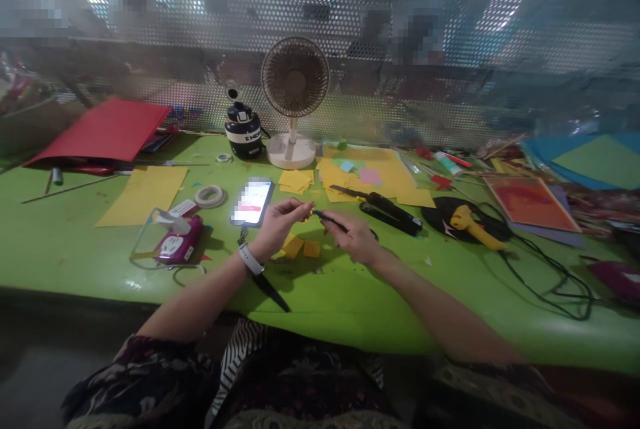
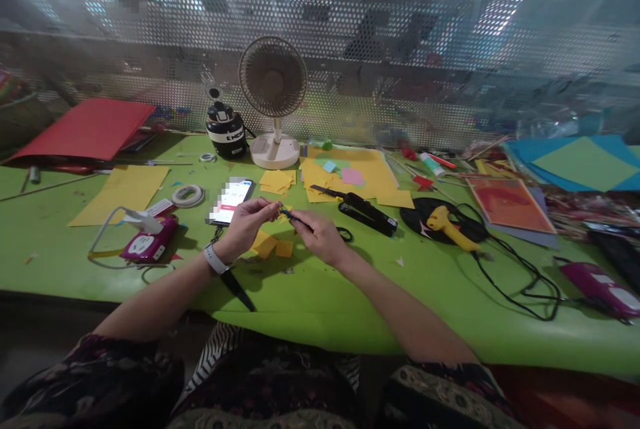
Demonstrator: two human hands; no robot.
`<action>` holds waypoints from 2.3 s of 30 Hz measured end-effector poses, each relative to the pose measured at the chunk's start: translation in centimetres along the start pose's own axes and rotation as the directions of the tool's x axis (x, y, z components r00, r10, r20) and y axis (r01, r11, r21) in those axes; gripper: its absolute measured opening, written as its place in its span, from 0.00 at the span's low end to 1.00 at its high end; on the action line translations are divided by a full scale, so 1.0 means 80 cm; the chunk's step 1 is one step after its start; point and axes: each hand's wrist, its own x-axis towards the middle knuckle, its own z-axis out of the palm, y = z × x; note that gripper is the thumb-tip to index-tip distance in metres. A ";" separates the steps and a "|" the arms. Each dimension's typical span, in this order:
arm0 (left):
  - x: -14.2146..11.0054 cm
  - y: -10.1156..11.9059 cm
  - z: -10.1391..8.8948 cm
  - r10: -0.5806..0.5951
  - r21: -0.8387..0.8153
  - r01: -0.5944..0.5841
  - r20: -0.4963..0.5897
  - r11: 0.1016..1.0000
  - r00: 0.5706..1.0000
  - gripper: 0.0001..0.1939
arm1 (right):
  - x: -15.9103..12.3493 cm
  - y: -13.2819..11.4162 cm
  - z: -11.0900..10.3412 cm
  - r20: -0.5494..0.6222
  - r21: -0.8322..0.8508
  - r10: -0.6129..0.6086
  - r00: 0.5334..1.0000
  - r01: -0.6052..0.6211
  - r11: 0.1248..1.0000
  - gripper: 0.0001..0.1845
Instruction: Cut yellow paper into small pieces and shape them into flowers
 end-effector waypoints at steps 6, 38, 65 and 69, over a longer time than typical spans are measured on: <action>0.002 0.004 0.001 -0.078 0.026 0.080 -0.059 0.996 0.995 0.16 | 0.000 0.003 0.003 -0.039 -0.099 -0.084 0.996 0.080 0.992 0.18; -0.003 0.010 0.007 -0.069 -0.055 0.067 -0.037 0.996 0.997 0.13 | 0.006 0.004 -0.002 -0.152 0.008 0.017 0.988 -0.015 1.000 0.20; -0.003 0.000 0.002 0.004 -0.080 -0.006 -0.018 0.997 1.000 0.12 | -0.002 0.016 0.006 -0.164 -0.350 -0.213 0.963 0.145 0.925 0.15; -0.002 0.000 0.003 0.057 -0.058 -0.060 -0.052 0.997 0.997 0.12 | -0.003 0.012 0.009 -0.117 -0.335 -0.225 0.967 0.175 0.926 0.18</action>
